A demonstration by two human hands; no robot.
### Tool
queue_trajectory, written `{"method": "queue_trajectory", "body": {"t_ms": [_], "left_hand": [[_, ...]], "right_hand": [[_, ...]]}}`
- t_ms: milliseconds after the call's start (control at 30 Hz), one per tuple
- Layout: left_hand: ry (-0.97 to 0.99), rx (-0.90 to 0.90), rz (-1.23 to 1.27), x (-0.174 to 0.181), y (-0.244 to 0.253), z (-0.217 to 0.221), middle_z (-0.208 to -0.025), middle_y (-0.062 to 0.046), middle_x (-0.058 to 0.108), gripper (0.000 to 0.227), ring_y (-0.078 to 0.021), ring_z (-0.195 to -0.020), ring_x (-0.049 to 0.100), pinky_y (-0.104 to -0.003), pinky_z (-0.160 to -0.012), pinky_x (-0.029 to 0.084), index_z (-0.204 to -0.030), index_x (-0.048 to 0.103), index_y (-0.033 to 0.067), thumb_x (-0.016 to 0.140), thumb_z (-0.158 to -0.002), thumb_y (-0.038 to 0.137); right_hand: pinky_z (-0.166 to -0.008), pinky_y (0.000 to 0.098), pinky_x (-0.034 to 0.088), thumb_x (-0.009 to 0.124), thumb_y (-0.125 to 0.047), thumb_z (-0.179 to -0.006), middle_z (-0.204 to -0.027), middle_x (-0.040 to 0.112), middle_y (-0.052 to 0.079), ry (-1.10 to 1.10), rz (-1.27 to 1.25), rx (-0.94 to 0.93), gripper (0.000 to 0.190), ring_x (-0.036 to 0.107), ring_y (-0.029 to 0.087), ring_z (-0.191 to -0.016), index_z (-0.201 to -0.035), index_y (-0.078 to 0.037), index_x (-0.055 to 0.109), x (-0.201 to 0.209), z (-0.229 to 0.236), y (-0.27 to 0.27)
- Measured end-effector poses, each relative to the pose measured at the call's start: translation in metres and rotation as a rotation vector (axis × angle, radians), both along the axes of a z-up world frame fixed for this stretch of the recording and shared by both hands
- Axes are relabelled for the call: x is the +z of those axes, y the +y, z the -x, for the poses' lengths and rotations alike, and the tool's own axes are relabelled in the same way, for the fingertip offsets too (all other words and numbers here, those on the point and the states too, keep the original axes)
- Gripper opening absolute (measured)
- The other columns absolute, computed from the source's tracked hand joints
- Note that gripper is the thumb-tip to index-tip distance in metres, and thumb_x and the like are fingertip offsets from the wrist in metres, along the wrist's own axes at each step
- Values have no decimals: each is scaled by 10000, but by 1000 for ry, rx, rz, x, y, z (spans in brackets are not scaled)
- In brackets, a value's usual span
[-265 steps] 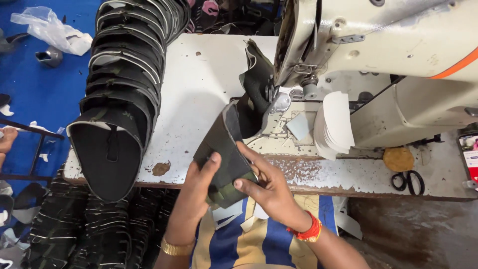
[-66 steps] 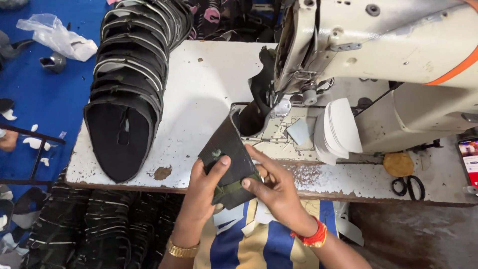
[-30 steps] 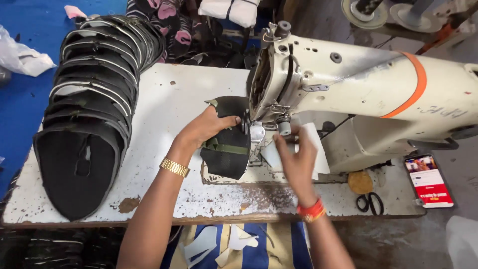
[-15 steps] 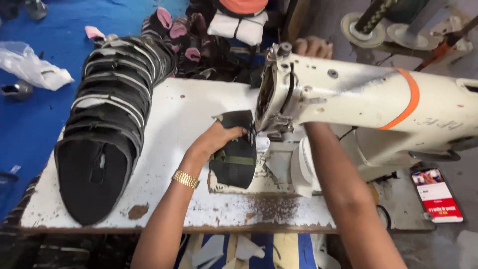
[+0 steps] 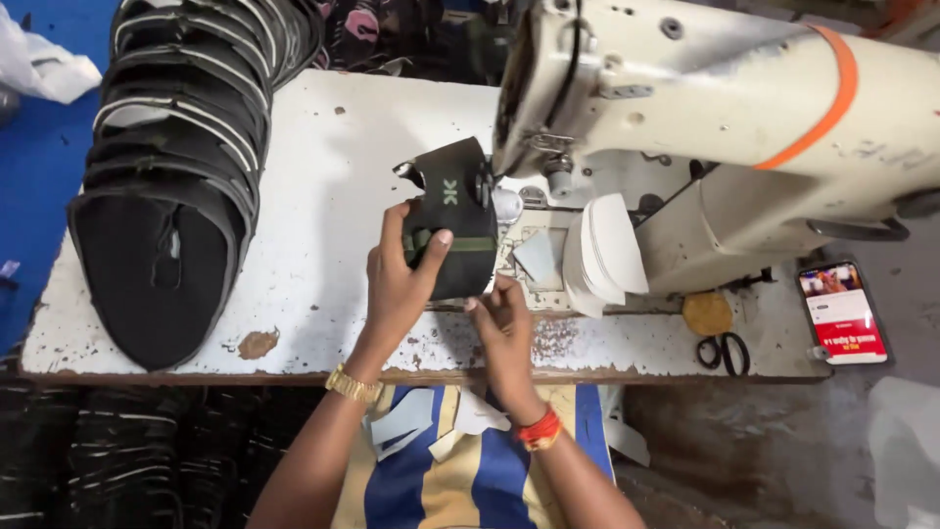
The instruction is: The person uses a sewing machine to stitch white insoles into black sandals. They repeatedly pick up a sandal from a stack, place it under the needle, sew the insole, and then move the finished sandal aside.
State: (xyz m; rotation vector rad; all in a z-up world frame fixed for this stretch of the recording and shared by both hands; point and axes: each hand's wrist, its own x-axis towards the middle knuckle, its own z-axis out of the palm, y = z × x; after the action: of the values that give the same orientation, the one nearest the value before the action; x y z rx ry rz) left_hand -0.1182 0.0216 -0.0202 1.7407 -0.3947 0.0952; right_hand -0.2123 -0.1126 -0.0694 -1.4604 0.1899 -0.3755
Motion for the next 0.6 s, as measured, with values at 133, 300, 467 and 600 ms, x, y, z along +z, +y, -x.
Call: {"method": "queue_trajectory", "body": {"t_ms": [133, 300, 467, 600], "left_hand": [[26, 113, -82, 35, -1, 27, -953, -162, 745, 704, -229, -854, 760, -364, -735, 571, -1513, 368, 66, 678, -976, 398], [-311, -8, -244, 36, 8, 45, -1394, -270, 661, 815, -331, -1015, 711, -348, -804, 567, -1610, 347, 65, 752, -940, 294], [123, -247, -6, 33, 11, 35, -1408, -125, 696, 649, -168, -1141, 688, -294, -950, 567, -1498, 551, 95, 758, -885, 157], [199, -330, 248, 15, 14, 20, -1535, -107, 582, 644, -150, -1313, 571, -302, -1106, 469, -1507, 510, 31, 747, -915, 120]], "right_hand": [[-764, 247, 467, 641, 37, -960, -1006, 685, 33, 4, -147, -129, 253, 586, 70, -867, -1189, -30, 557, -3, 25, 10], [-788, 228, 497, 651, 50, -977, -961, 720, 22, -45, -316, -120, 149, 612, 41, -850, -1113, -5, 625, 15, 49, 10], [-720, 226, 485, 675, 59, -945, -1005, 739, 51, -12, -311, -66, 189, 603, 53, -819, -1122, 2, 646, 15, 43, 12], [-775, 216, 498, 671, 55, -929, -1006, 724, 26, -62, -177, -64, 205, 630, 44, -890, -1124, 7, 629, 14, 35, 22]]}}
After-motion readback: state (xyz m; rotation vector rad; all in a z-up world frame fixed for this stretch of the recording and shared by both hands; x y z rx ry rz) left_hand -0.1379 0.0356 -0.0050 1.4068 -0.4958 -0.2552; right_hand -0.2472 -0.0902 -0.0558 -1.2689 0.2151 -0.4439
